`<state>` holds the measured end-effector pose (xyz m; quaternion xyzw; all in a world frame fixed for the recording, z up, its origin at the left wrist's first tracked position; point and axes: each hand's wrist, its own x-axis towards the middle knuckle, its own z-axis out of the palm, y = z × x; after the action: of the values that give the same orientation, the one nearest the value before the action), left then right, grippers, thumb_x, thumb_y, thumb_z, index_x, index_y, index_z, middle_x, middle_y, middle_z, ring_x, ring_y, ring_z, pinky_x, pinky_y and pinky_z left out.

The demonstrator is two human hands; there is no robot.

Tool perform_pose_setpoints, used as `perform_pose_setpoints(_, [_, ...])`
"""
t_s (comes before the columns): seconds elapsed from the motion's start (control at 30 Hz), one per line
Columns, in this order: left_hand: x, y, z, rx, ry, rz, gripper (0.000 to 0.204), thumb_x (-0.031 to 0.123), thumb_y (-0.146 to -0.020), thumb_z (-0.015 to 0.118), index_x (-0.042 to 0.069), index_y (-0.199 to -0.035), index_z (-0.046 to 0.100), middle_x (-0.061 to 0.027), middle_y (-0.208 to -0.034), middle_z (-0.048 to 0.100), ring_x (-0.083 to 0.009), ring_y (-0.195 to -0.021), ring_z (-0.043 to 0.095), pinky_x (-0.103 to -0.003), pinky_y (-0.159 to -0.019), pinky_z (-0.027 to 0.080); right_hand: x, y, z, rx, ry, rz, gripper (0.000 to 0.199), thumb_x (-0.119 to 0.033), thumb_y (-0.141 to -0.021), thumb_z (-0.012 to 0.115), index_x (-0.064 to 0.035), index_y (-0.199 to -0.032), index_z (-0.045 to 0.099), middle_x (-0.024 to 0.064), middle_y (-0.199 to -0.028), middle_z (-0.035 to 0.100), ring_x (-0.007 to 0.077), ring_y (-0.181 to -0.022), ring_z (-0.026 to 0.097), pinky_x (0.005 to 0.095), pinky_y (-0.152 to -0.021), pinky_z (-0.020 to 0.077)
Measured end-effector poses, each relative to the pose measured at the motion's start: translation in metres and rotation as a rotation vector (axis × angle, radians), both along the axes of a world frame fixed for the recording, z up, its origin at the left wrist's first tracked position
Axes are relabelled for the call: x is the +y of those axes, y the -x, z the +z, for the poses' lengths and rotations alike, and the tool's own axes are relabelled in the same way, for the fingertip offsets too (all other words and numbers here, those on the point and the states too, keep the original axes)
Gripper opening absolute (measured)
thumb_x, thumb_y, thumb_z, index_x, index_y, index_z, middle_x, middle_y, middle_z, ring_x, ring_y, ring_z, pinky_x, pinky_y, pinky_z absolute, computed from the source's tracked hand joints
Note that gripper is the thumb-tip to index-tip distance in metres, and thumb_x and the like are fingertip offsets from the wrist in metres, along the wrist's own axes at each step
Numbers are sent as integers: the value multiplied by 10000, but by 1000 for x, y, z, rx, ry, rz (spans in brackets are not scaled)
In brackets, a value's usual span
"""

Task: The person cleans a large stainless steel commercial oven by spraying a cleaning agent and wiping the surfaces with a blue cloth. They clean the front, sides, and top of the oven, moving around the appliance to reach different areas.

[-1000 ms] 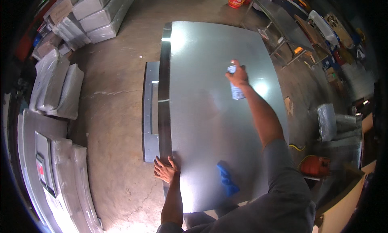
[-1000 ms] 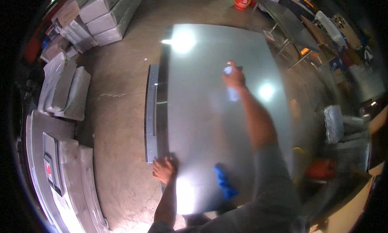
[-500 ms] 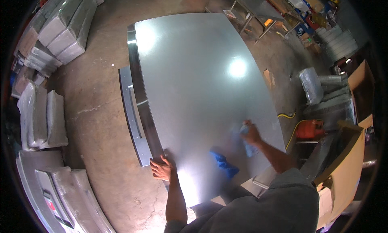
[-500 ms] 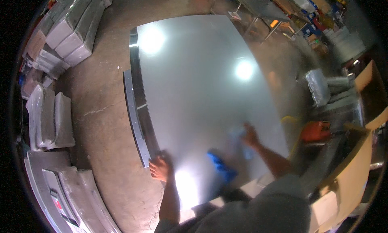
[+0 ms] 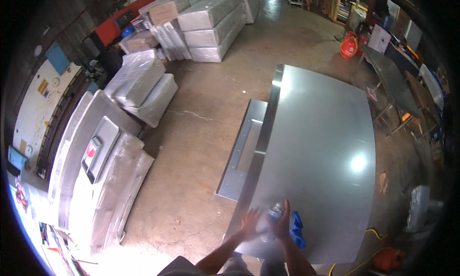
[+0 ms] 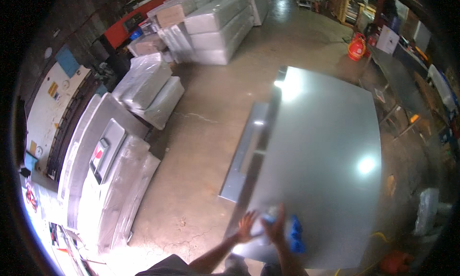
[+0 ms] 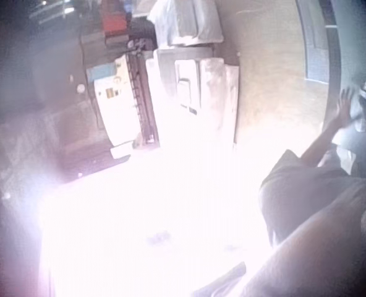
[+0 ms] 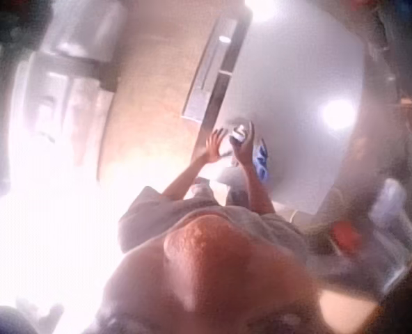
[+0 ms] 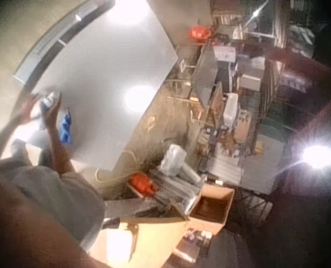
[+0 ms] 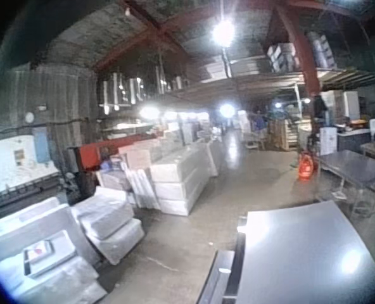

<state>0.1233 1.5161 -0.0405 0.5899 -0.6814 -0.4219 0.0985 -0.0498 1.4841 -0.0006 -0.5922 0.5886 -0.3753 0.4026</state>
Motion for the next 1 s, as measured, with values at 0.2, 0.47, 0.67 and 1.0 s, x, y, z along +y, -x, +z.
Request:
perform_pose_setpoints(0.2, [59, 15, 81, 364, -316, 413, 1080, 423, -784, 898, 35, -1583, 283, -228, -1432, 558, -338, -1314, 582, -459, -1052, 499, 25, 9, 13, -104, -304, 142, 746, -295, -987, 681, 12, -1547, 296, 253, -1518, 452, 391, -1387, 483, 470, -1171, 372])
perform_pose_setpoints(0.47, [135, -23, 57, 593, 121, 617, 894, 296, -817, 862, -36, -1481, 363, -199, -1263, 637, -305, -1129, 653, -461, -980, 525, 46, 152, -72, 931, -231, -213, 440, -415, -856, 785, -100, -1144, 679, 187, -1112, 684, 408, -1092, 632, 583, -901, 502])
perform_pose_setpoints(0.67, [196, 27, 116, 477, 200, 1004, 732, 202, -886, 844, -31, -1399, 377, -148, -1193, 594, -185, -995, 619, -367, -868, 522, 42, 183, -94, 601, -129, -168, 185, -283, -969, 705, -114, -1026, 654, 126, -984, 695, 364, -966, 674, 501, -815, 527])
perform_pose_setpoints(1.0, [270, 104, 130, 457, 232, 1164, 787, 251, -871, 855, -27, -1432, 377, -150, -1205, 599, -215, -1046, 616, -375, -933, 510, 34, 225, -67, 443, 6, -169, 396, -370, -1019, 668, -22, -1207, 659, 143, -1018, 721, 310, -886, 707, 415, -825, 568])
